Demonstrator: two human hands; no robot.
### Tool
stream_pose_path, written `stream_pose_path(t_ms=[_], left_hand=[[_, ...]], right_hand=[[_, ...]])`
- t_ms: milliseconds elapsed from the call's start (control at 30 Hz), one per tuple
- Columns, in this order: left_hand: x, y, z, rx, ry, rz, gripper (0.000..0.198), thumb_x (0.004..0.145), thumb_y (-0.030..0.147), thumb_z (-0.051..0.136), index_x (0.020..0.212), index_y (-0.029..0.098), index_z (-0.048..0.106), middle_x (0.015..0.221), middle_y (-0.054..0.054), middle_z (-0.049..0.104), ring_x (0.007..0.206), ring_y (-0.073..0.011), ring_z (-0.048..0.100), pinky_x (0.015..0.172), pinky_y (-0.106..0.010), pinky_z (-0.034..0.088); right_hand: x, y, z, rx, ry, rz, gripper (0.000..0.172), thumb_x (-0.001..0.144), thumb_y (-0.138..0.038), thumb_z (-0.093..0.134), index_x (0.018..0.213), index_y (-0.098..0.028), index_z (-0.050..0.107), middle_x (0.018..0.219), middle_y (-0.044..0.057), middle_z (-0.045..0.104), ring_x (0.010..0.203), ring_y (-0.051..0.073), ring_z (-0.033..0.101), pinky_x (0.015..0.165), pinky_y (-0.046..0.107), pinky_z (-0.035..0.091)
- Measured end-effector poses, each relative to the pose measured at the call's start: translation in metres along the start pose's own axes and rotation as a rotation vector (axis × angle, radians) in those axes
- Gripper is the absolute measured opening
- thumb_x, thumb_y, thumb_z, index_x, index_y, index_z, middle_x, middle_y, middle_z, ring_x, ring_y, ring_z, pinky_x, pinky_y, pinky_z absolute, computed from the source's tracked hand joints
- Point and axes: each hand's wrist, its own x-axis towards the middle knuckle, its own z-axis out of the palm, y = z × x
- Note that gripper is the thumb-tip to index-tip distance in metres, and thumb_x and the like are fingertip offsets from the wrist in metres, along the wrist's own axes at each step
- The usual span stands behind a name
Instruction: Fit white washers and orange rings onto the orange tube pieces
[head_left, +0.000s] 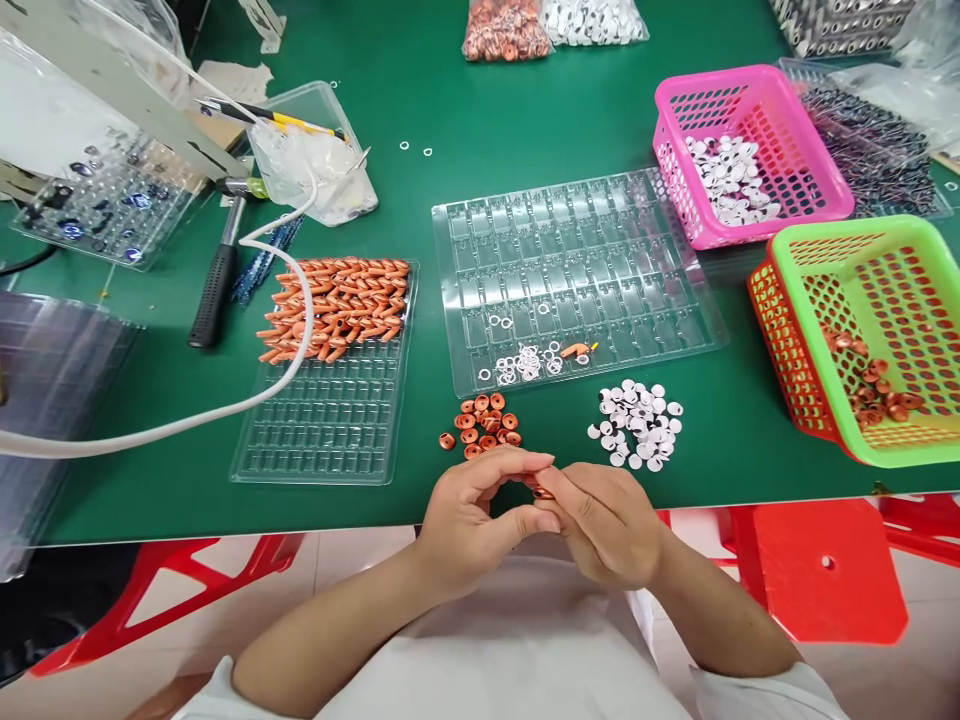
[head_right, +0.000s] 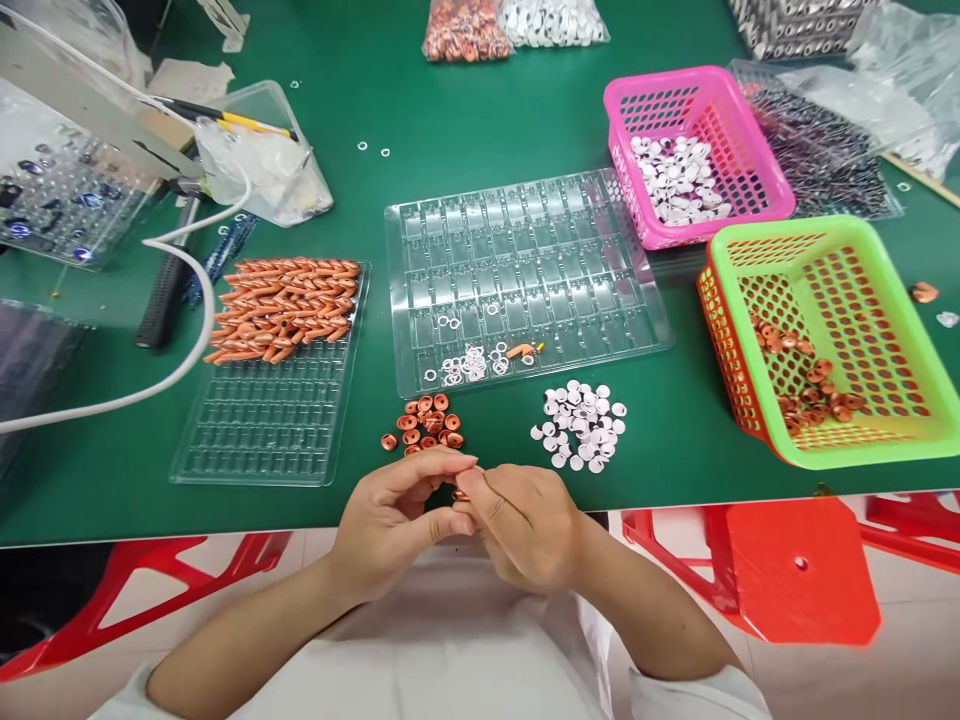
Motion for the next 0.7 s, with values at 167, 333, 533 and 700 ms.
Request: stream_pose_path(t_ms=[167, 333, 533, 700], left_hand=[[0.006, 0.005, 0.000, -0.061, -0.091, -0.074, 0.047, 0.067, 0.010, 0.082, 0.110, 0.024, 0.069, 0.093, -0.002, 0.072, 0.087, -0.0160, 0.068, 0.083, -0.025, 0.055], [0.015, 0.011, -0.007, -0.203, -0.192, -0.226, 0.044, 0.074, 0.017, 0.077, 0.116, 0.024, 0.065, 0.102, -0.003, 0.071, 0.096, -0.0173, 0.066, 0.085, -0.027, 0.055], [0.023, 0.006, -0.013, -0.294, -0.290, -0.390, 0.013, 0.083, 0.025, 0.070, 0.090, 0.015, 0.072, 0.081, -0.003, 0.071, 0.074, -0.0127, 0.066, 0.075, -0.025, 0.054], [0.024, 0.001, -0.011, -0.347, -0.286, -0.475, 0.019, 0.071, 0.024, 0.080, 0.084, 0.013, 0.072, 0.074, -0.004, 0.070, 0.067, -0.0132, 0.064, 0.066, -0.025, 0.052]], right_hand=[[0.000, -0.004, -0.005, 0.029, 0.057, 0.087, 0.046, 0.090, -0.007, 0.052, 0.136, -0.010, 0.044, 0.090, 0.011, 0.069, 0.077, 0.018, 0.066, 0.062, 0.029, 0.059], [-0.001, -0.004, -0.009, 0.001, 0.085, 0.118, 0.044, 0.089, -0.007, 0.055, 0.133, -0.012, 0.048, 0.093, 0.010, 0.070, 0.081, 0.018, 0.066, 0.064, 0.028, 0.059], [0.001, -0.004, -0.012, 0.050, 0.039, 0.104, 0.043, 0.092, -0.010, 0.050, 0.135, -0.014, 0.046, 0.088, 0.008, 0.069, 0.072, 0.016, 0.065, 0.059, 0.026, 0.056], [0.001, -0.005, -0.012, 0.077, 0.009, 0.100, 0.044, 0.092, -0.009, 0.047, 0.136, -0.013, 0.045, 0.084, 0.008, 0.069, 0.069, 0.015, 0.062, 0.056, 0.025, 0.053]])
